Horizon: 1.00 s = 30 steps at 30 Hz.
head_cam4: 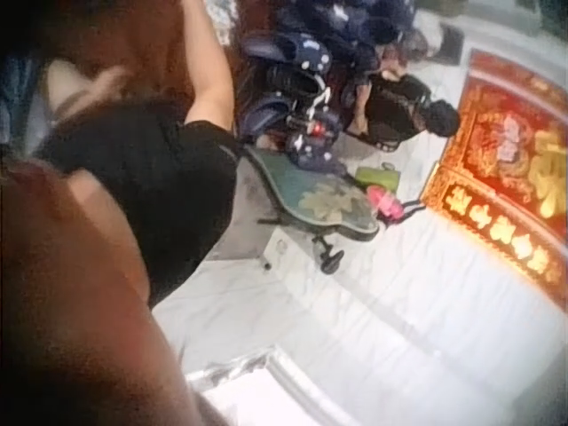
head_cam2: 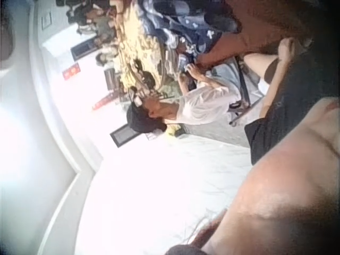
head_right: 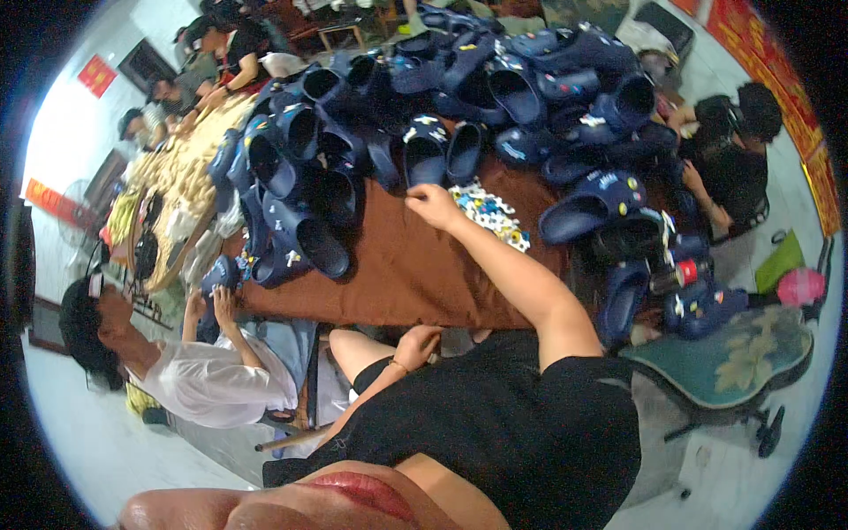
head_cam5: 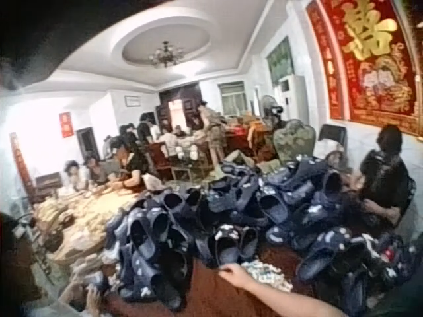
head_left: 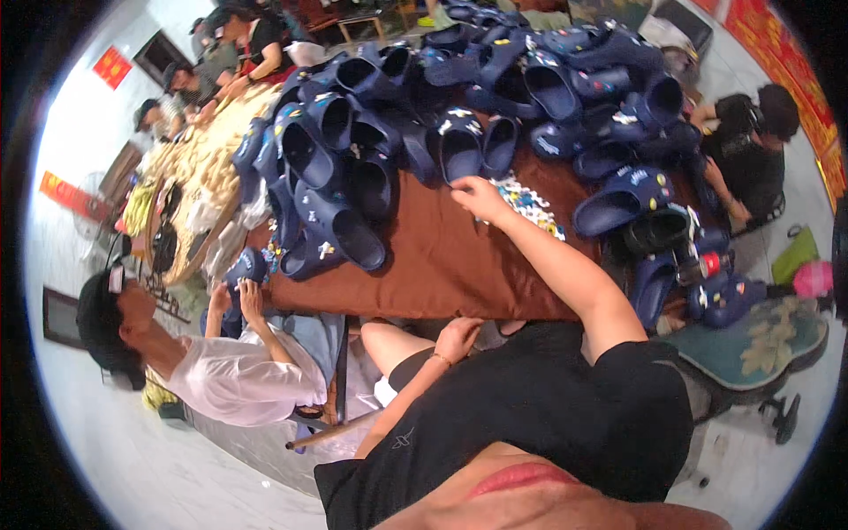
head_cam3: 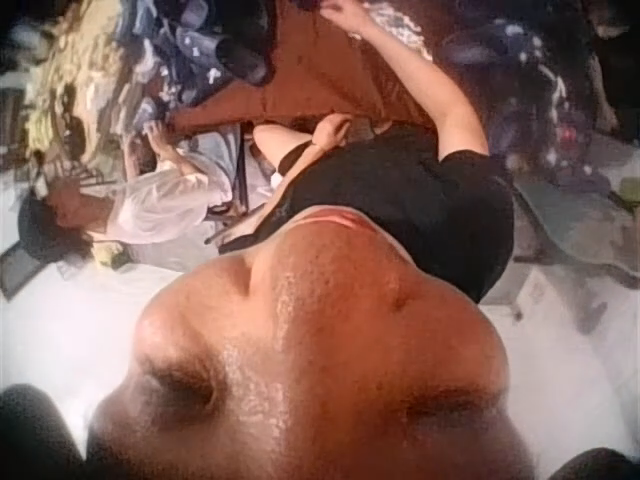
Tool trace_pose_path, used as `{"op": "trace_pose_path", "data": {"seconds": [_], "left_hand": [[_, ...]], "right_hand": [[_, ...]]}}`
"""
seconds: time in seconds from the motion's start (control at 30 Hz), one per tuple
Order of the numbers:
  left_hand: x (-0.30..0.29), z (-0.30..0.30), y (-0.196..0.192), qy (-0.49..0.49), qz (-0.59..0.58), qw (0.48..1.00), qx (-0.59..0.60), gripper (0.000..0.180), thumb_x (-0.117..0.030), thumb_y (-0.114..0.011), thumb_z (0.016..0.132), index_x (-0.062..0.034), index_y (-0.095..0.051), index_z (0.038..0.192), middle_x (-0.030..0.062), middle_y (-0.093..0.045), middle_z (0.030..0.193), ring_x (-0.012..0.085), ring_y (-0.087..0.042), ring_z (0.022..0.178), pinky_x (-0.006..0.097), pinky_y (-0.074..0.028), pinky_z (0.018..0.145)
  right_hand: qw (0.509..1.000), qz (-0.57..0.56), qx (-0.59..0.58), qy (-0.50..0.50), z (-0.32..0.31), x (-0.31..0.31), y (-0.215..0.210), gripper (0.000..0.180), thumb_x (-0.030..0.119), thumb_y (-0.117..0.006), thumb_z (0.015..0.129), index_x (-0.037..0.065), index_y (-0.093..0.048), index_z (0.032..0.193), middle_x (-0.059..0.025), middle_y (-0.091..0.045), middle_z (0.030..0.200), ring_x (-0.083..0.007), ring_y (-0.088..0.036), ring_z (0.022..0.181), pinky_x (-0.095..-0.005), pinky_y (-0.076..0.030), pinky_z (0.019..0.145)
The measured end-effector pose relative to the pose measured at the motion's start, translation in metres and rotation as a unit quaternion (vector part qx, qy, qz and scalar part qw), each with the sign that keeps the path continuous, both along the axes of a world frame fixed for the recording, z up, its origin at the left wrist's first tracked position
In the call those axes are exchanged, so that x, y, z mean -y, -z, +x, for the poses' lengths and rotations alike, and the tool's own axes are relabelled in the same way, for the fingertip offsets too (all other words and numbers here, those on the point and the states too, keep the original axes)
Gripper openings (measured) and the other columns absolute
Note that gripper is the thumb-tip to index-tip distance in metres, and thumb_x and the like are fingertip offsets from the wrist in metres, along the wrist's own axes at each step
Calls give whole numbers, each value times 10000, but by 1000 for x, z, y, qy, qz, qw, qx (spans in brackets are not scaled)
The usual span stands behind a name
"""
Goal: Attaching decorative charms to blue clogs.
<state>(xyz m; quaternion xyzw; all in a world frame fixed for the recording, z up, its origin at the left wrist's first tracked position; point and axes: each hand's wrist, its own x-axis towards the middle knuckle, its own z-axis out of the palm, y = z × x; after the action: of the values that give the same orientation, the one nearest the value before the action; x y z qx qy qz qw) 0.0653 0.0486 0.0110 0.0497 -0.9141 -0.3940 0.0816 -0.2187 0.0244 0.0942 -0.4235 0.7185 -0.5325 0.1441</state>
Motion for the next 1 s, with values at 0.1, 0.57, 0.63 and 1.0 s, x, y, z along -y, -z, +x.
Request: {"op": "trace_pose_path", "data": {"seconds": [0.1, 0.57, 0.63, 1.0], "left_hand": [[-2, -16, -27, -42, -20, 994, -99, 170, -51, -541, 763, -50, -591, 926, 109, -605, 852, 280, -567, 790, 348, -453, 721], [38, -106, 8, -172, -218, 958, -69, 250, -222, -537, 800, -86, -555, 1009, 89, -535, 1005, 277, -472, 966, 392, -363, 832], [43, -95, 14, -198, -225, 952, -60, 242, -231, -537, 796, -92, -562, 992, 81, -537, 1004, 273, -474, 964, 388, -365, 827], [35, -94, 7, -195, -223, 951, -94, 219, -196, -548, 762, -88, -551, 953, 81, -528, 989, 255, -491, 933, 381, -376, 801]], "right_hand": [[986, 56, 126, 89, -36, -78, 51, 250, 192, -588, 772, -4, -596, 928, -73, -619, 779, -136, -580, 639, -266, -470, 593], [885, 60, -45, 460, -262, -160, 4, 403, 206, -610, 769, -38, -511, 1074, -96, -596, 793, -132, -560, 563, -264, -454, 446], [875, 124, -92, 459, -258, -126, -9, 520, 316, -619, 729, -29, -511, 1102, -178, -598, 944, -255, -600, 798, -345, -481, 685], [836, 211, -157, 482, -283, -123, -15, 520, 362, -632, 693, -42, -531, 1005, -285, -524, 1069, -412, -515, 996, -449, -411, 845]]}}
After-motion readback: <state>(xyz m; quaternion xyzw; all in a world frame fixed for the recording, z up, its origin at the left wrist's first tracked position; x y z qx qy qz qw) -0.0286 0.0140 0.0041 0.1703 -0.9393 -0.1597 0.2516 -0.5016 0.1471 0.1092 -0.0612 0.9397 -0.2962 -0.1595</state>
